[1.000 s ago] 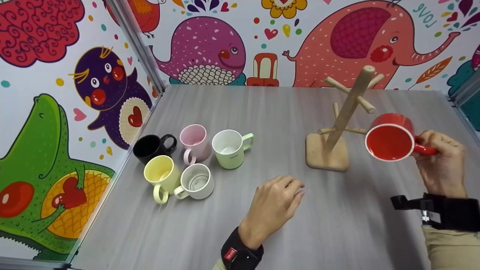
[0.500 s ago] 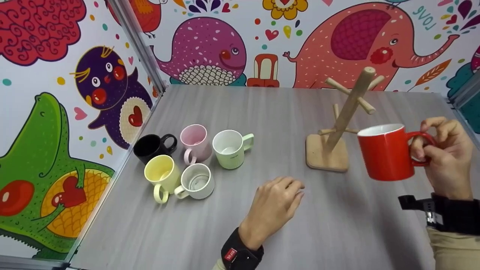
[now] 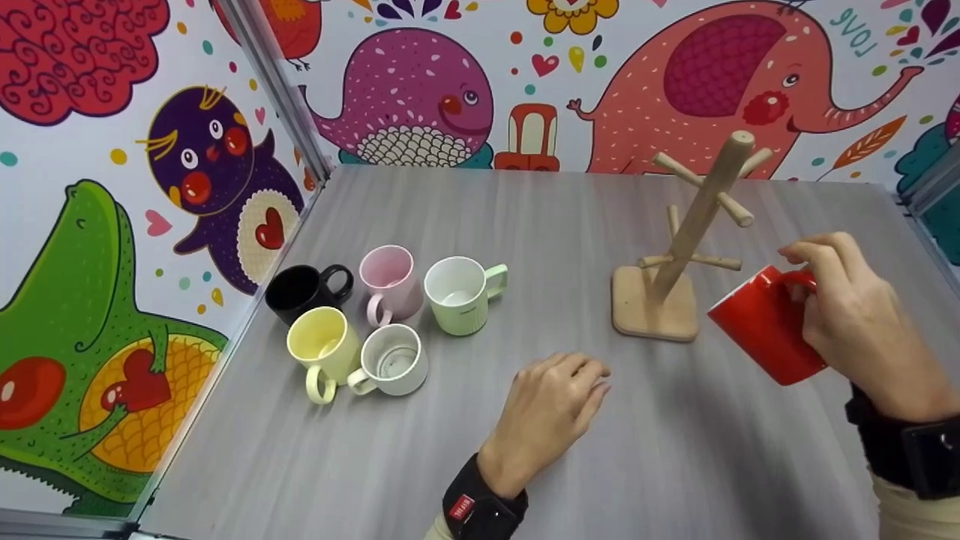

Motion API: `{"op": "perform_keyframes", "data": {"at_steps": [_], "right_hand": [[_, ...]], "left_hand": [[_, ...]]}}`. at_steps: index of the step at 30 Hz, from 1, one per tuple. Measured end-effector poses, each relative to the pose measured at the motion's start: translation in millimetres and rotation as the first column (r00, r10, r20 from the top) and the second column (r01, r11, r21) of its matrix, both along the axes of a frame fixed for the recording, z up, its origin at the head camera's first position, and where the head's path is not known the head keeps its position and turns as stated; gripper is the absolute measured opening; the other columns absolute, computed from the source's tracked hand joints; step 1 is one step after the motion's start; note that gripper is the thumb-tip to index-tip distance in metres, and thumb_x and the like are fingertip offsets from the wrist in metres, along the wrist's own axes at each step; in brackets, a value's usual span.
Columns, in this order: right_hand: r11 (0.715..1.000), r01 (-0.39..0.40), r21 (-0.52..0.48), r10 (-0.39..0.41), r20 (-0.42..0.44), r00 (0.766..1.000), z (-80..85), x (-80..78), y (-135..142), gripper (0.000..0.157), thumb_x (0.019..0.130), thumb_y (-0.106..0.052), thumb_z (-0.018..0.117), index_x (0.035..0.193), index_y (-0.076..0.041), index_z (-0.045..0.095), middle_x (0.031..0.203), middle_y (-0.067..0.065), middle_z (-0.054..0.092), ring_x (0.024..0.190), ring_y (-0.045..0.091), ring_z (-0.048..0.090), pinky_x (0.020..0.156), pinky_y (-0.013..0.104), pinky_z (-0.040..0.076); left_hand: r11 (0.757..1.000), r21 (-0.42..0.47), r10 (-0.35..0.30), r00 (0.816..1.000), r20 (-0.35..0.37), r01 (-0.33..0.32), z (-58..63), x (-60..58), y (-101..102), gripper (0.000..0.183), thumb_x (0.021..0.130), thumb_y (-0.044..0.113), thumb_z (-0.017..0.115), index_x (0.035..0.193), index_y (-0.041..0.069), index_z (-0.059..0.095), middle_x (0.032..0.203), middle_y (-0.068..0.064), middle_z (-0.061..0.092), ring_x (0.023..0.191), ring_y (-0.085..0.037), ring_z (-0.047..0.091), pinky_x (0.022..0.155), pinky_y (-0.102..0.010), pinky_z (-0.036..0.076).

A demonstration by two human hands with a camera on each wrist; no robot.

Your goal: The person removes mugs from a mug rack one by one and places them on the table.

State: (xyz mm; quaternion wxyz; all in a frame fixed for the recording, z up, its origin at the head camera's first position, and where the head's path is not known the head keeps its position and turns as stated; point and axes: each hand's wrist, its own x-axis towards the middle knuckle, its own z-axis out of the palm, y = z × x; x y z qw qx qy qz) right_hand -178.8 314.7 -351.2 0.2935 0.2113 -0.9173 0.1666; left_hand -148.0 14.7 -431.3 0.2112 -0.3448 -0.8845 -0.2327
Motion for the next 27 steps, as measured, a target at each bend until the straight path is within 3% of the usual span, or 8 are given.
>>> {"op": "perform_keyframes", "data": {"at_steps": [2,7,11,13,16,20,23,27], "right_hand": [[0.999,0.048,0.019,-0.049,0.041,0.998,-0.1,2.6,-2,0.038,0.081,0.030,0.060,0.114,0.013,0.054,0.101,0.032,0.056,0.075,0.048,0.061,0.071,0.066,0.052],[0.985,0.140,0.100,-0.148,0.073,0.986,0.3,5.3,-2,0.029,0.079,0.017,0.075,0.104,0.013,0.063,0.081,0.028,0.061,0.069,0.041,0.054,0.066,0.056,0.056],[0.991,0.114,0.065,-0.124,0.172,0.977,-0.5,5.5,7,0.024,0.077,0.012,0.081,0.091,0.009,0.062,0.071,0.022,0.061,0.055,0.032,0.057,0.057,0.053,0.058],[0.996,0.083,-0.026,-0.072,0.288,0.955,-2.8,6.0,13,0.023,0.080,0.011,0.079,0.089,0.006,0.059,0.069,0.017,0.062,0.052,0.028,0.059,0.054,0.041,0.059],[0.973,0.091,-0.213,0.028,0.499,0.866,-6.9,7.4,24,0.018,0.090,0.002,0.073,0.090,0.003,0.055,0.067,0.009,0.060,0.053,0.019,0.056,0.051,0.022,0.052],[0.892,0.160,-0.423,0.183,0.662,0.727,-15.0,8.8,34,0.021,0.100,-0.008,0.063,0.090,0.003,0.050,0.063,0.010,0.057,0.052,0.021,0.053,0.046,0.027,0.047],[0.812,0.162,-0.560,0.312,0.653,0.690,-21.9,9.6,38,0.019,0.102,-0.004,0.059,0.088,0.006,0.049,0.064,0.014,0.059,0.053,0.022,0.054,0.047,0.028,0.046],[0.645,0.155,-0.748,0.485,0.558,0.674,-30.5,9.4,37,0.015,0.102,0.003,0.055,0.087,0.007,0.053,0.066,0.015,0.059,0.057,0.021,0.056,0.057,0.025,0.052]], "left_hand": [[1.000,0.000,-0.001,1.000,0.005,0.001,0.0,0.5,0,0.009,0.097,0.021,0.071,0.098,0.013,0.075,0.097,0.003,0.073,0.087,-0.011,0.069,0.073,-0.025,0.056],[1.000,0.000,-0.005,1.000,0.012,0.005,0.0,1.2,0,0.013,0.097,0.025,0.070,0.098,0.013,0.074,0.096,0.004,0.073,0.087,-0.011,0.069,0.072,-0.024,0.055],[1.000,0.000,-0.006,1.000,0.011,0.006,-0.3,1.3,0,0.015,0.098,0.028,0.069,0.098,0.014,0.074,0.096,0.004,0.073,0.085,-0.011,0.069,0.071,-0.025,0.055],[1.000,-0.003,-0.005,1.000,0.008,0.005,-0.5,1.2,0,0.016,0.097,0.029,0.070,0.098,0.014,0.074,0.096,0.004,0.073,0.085,-0.011,0.069,0.071,-0.024,0.055],[1.000,-0.004,-0.002,1.000,0.005,0.002,-0.7,0.8,0,0.016,0.097,0.029,0.070,0.098,0.013,0.074,0.096,0.004,0.073,0.085,-0.011,0.069,0.070,-0.025,0.055],[1.000,-0.001,-0.003,1.000,0.006,0.003,-0.8,0.7,0,0.017,0.098,0.029,0.069,0.098,0.013,0.074,0.095,0.004,0.073,0.084,-0.012,0.069,0.070,-0.025,0.055],[1.000,0.004,-0.008,1.000,0.008,0.008,-0.7,0.6,1,0.018,0.098,0.030,0.069,0.098,0.013,0.074,0.095,0.004,0.073,0.084,-0.011,0.068,0.070,-0.024,0.055],[1.000,0.007,-0.011,1.000,0.014,0.011,-0.4,0.3,1,0.019,0.099,0.030,0.068,0.099,0.012,0.074,0.095,0.004,0.073,0.083,-0.011,0.068,0.070,-0.023,0.055]]}}
